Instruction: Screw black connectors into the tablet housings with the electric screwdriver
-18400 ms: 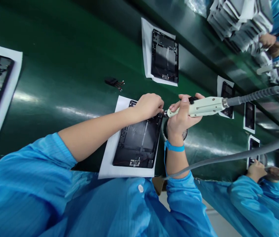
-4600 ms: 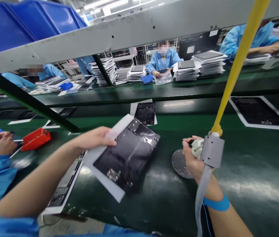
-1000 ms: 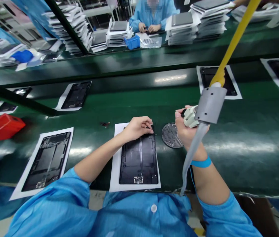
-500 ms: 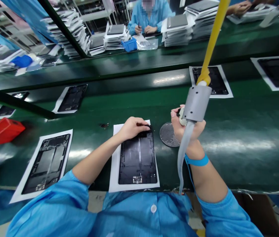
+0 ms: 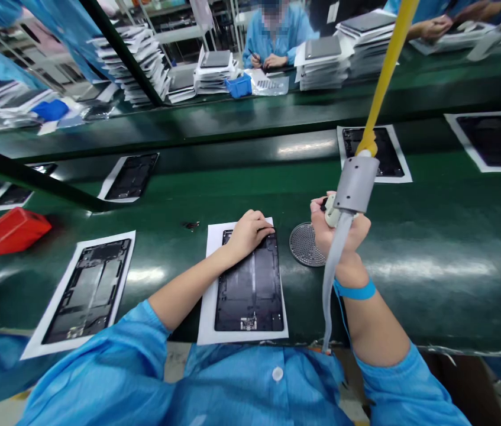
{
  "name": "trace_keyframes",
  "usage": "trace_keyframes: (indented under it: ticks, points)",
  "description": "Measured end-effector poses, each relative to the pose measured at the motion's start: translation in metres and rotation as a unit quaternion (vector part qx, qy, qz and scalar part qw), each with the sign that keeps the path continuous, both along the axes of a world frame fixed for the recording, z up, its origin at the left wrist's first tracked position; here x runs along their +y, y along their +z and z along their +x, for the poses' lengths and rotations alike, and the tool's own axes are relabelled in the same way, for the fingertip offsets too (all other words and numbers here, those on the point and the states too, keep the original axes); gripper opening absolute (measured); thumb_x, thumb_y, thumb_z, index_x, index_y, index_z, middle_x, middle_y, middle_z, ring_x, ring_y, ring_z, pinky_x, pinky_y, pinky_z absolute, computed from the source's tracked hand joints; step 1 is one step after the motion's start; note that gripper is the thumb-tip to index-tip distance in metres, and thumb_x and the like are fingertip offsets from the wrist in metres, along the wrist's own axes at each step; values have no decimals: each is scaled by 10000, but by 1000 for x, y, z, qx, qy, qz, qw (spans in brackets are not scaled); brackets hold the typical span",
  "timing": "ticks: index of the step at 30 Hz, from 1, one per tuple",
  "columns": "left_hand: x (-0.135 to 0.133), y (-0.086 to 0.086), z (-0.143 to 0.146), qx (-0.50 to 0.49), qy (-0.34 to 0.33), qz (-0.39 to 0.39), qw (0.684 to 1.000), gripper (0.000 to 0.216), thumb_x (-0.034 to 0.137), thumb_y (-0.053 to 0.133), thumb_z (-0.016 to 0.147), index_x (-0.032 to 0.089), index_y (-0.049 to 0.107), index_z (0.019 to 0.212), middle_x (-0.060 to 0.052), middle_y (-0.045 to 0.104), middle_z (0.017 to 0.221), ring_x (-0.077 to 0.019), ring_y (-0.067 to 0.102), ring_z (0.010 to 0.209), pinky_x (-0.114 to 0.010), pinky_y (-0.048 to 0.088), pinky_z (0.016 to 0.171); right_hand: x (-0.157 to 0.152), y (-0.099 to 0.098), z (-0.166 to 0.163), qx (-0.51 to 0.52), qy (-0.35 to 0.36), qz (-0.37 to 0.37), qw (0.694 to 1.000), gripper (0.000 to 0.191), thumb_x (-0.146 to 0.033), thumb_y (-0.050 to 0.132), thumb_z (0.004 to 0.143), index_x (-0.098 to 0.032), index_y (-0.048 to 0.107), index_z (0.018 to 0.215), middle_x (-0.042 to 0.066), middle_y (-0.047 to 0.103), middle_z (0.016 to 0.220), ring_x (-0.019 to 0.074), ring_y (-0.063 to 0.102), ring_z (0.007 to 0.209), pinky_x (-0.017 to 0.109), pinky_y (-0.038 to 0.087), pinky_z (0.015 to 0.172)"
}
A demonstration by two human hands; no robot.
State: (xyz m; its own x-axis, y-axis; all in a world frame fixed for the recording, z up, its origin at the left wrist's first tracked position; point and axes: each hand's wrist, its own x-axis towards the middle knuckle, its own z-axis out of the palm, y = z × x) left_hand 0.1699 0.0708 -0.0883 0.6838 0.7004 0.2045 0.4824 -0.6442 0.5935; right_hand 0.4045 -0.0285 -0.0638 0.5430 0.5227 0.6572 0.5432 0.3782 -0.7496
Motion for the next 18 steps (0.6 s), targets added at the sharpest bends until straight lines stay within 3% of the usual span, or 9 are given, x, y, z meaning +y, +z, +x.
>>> trace_keyframes:
  ticks: [3, 6, 10, 13, 18]
  points:
    - [-1, -1, -1, 25, -9, 29, 999, 139, 280, 779, 1107, 225, 894, 1050, -82, 772, 1034, -263, 641, 1022, -406, 529, 941, -2, 0, 1, 34, 25, -3, 999, 295, -349, 862, 944, -216, 754, 1183, 47, 823, 997, 212, 810, 867, 397, 735, 825]
    - [-2, 0, 1, 35, -13, 27, 999, 158, 280, 774, 1116, 224, 881, 1013, -70, 778, 1009, -246, 636, 993, -391, 521, 923, -2, 5, 0, 90, 49, -19, 995, 378, -385, 865, 944, -224, 707, 1248, 36, 820, 1020, 168, 753, 744, 343, 689, 683]
    - [-2, -2, 5, 16, 0, 31, 999, 187, 281, 774, 1118, 219, 869, 969, -66, 779, 982, -244, 626, 985, -384, 509, 911, -1, 17, -4, 147, 40, -16, 988, 389, -454, 867, 926, -245, 672, 1190, -43, 762, 821, 113, 626, 521, 290, 573, 521]
    - [-1, -4, 7, 11, 0, 32, 999, 187, 287, 770, 1119, 218, 873, 980, -69, 779, 979, -249, 624, 996, -386, 501, 909, -3, 24, -4, 169, 37, 6, 985, 385, -473, 891, 891, -258, 654, 1105, -89, 693, 708, 99, 575, 462, 274, 521, 480]
    - [1, -4, 11, 19, -7, 27, 999, 203, 306, 764, 1120, 221, 885, 981, -77, 784, 988, -255, 616, 986, -390, 475, 872, -14, 31, -2, 158, 9, 25, 987, 403, -456, 882, 882, -260, 631, 1129, -69, 752, 758, 87, 552, 442, 278, 503, 471]
